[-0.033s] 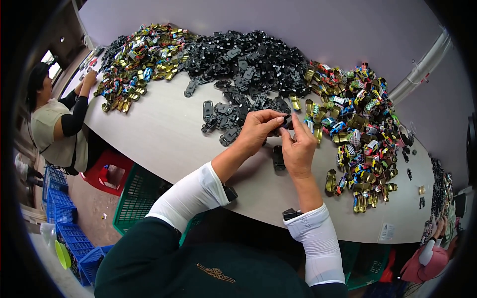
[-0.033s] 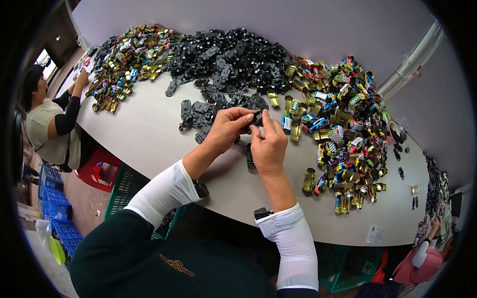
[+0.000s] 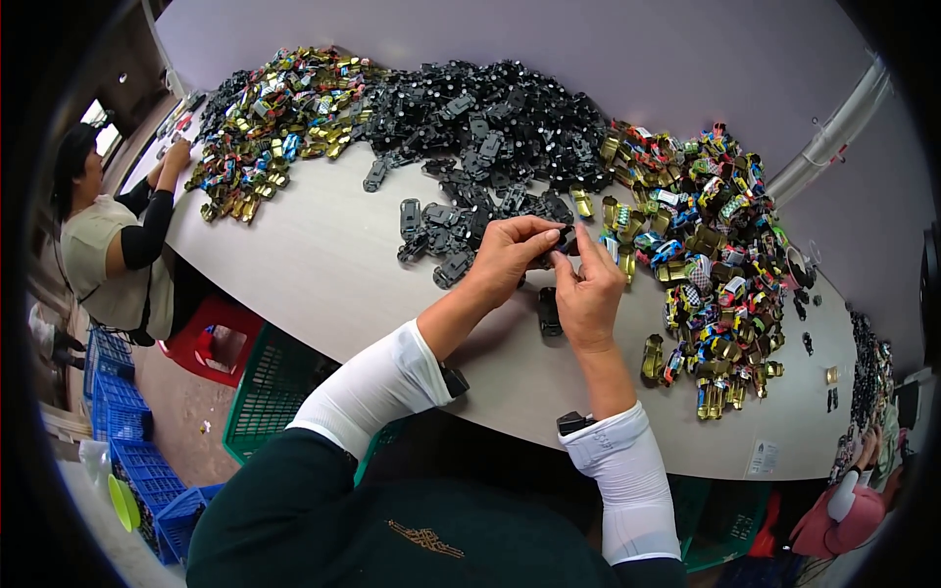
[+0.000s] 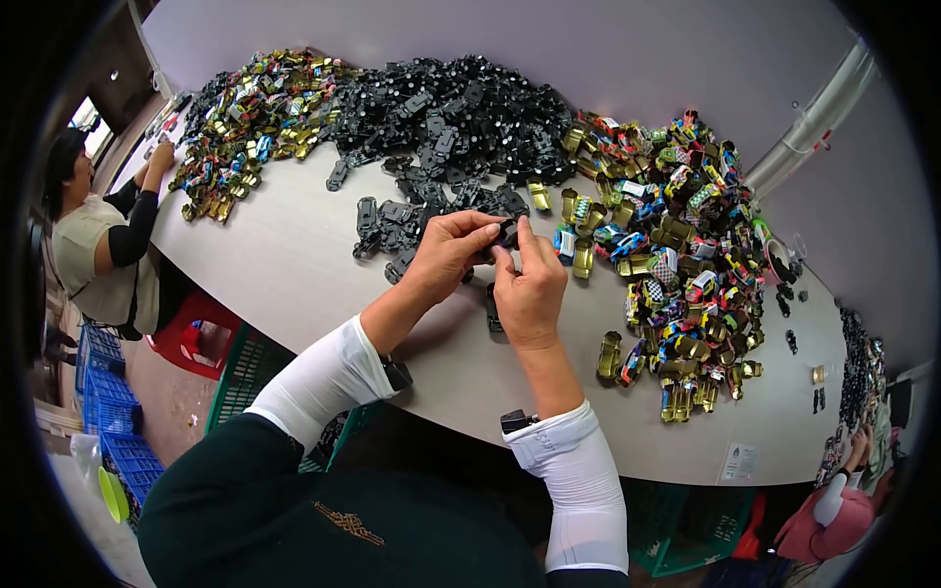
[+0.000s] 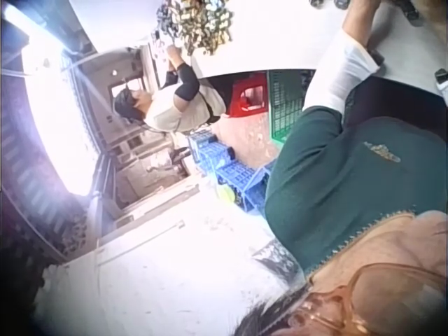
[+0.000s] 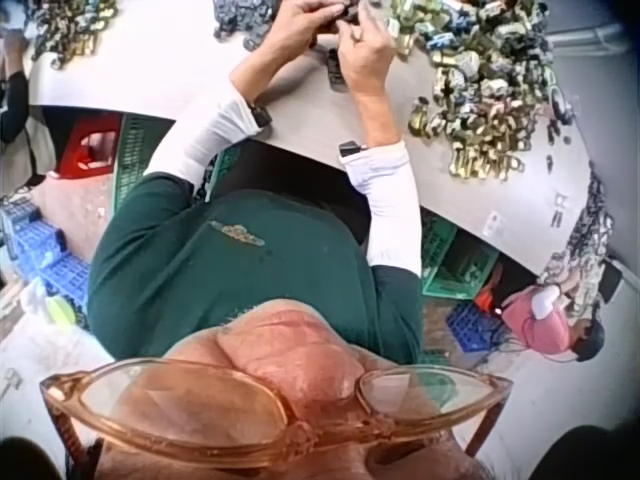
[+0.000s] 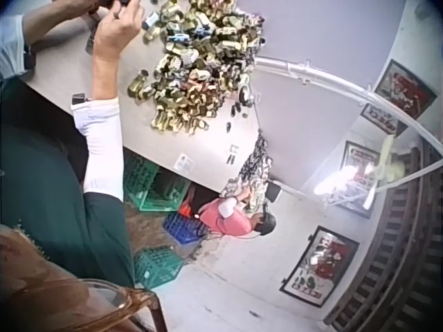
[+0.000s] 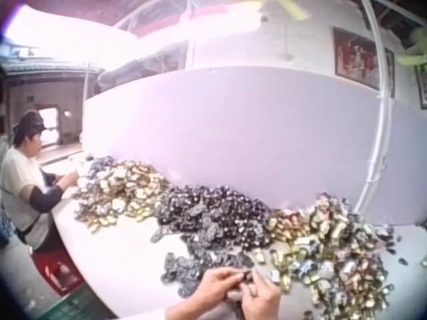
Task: Assembling small toy car components at a workstation.
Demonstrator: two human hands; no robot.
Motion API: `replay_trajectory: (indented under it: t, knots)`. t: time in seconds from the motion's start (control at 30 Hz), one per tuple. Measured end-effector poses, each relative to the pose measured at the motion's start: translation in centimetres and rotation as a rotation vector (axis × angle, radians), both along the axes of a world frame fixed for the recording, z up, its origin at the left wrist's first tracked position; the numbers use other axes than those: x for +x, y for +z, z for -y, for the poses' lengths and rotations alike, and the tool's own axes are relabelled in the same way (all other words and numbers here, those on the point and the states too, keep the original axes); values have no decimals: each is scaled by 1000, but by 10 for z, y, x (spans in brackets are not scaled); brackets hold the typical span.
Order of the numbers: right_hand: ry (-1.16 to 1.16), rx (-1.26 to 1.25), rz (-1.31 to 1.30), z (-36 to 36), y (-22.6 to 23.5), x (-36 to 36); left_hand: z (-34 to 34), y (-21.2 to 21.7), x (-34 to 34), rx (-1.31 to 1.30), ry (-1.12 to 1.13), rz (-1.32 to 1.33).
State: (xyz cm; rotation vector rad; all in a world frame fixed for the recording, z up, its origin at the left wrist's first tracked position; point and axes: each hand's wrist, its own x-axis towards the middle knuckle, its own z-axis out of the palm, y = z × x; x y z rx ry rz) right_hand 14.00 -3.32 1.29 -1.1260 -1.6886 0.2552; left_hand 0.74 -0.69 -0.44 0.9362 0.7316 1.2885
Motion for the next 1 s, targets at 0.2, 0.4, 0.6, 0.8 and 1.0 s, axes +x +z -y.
replay_trajectory:
  t: [0.2,0.4,0.6,0.8,1.0]
  knots:
    - [-37,71,70,0,-4,0,1,3,3,-29,35,-41]
    - [-40,-9,17,3,3,-3,0,-3,0,26,-22,5]
    - [22,-158,-264,-6,-6,5,0,-2,2,140,-85,-74]
    - [107,-443,-682,-15,-10,17,7,11,4,274,17,-450]
    - [237,-648,-957,-12,-6,18,4,0,-1,365,94,-418]
